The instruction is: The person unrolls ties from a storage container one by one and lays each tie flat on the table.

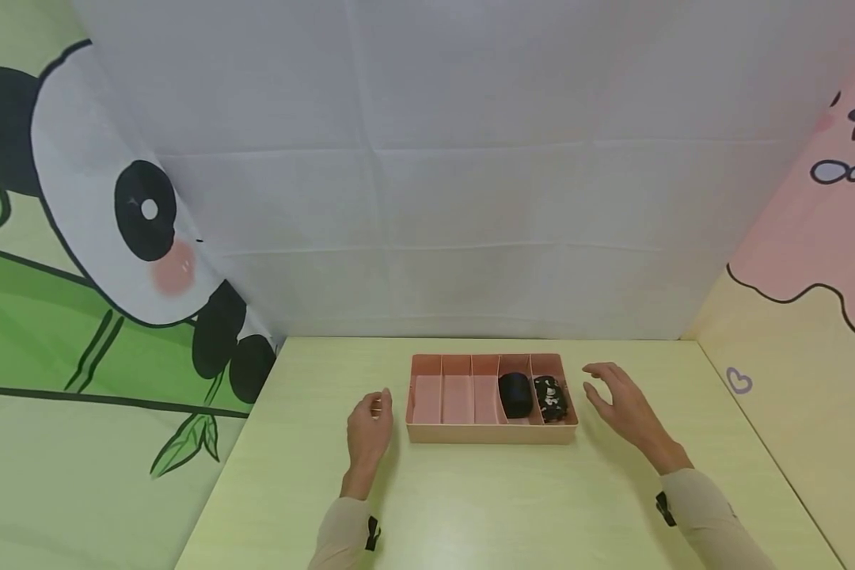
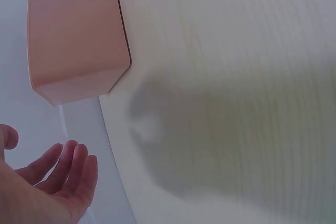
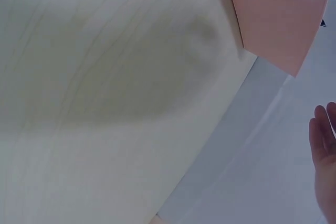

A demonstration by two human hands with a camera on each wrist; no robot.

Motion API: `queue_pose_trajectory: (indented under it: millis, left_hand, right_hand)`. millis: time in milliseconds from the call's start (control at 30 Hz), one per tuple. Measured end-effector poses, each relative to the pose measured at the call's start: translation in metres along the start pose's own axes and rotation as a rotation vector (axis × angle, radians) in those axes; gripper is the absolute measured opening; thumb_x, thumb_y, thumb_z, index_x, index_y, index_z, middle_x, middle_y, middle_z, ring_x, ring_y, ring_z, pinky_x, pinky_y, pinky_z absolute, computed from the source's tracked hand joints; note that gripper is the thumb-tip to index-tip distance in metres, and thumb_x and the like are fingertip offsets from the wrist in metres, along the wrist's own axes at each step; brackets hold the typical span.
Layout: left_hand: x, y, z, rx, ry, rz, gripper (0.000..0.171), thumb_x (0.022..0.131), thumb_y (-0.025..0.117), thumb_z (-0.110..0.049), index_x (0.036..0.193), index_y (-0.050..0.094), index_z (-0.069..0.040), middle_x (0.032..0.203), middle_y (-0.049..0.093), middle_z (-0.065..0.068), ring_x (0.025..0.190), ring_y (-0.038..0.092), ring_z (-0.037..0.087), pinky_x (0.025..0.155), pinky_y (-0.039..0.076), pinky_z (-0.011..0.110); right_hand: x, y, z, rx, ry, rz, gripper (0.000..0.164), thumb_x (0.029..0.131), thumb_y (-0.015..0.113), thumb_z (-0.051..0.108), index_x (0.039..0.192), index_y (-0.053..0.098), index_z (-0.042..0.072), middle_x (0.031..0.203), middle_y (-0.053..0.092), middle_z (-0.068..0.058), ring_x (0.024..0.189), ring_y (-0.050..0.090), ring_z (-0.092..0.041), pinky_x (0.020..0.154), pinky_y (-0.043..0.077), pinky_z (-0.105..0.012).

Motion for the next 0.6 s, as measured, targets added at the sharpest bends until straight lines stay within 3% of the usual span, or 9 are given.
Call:
queue_pose_trajectory:
  millis: [333,600]
  left_hand:
    - [-0.001,0.007,-0.008,-0.049,0.008,-0.043,0.033,0.104,0.060,-0.028,0.106,0.073,0.002,0.090,0.072,0.013,0.084,0.068,0.028,0.076,0.054,0.045]
    - [-0.003,0.014,-0.011,-0.098,-0.013,-0.029,0.034,0.105,0.059,-0.029,0.105,0.073,0.002,0.089,0.072,0.014,0.084,0.068,0.028,0.077,0.055,0.045]
  right_hand:
    - [0.006,0.010,0.003,0.055,0.014,0.026,0.033,0.089,0.074,-0.005,0.121,0.064,-0.002,0.116,0.065,-0.015,0.102,0.065,-0.032,0.084,0.050,-0.048]
    - [0.012,0.017,0.006,0.104,0.023,0.055,0.034,0.090,0.074,-0.005,0.122,0.063,-0.002,0.115,0.064,-0.018,0.100,0.065,-0.033,0.084,0.053,-0.051]
Point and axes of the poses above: each hand's wrist, its own x-axis towards the middle knuckle, its own y-axis out of the palm, z = x × y, the point moved 5 cm from there along x, towards the middle knuckle
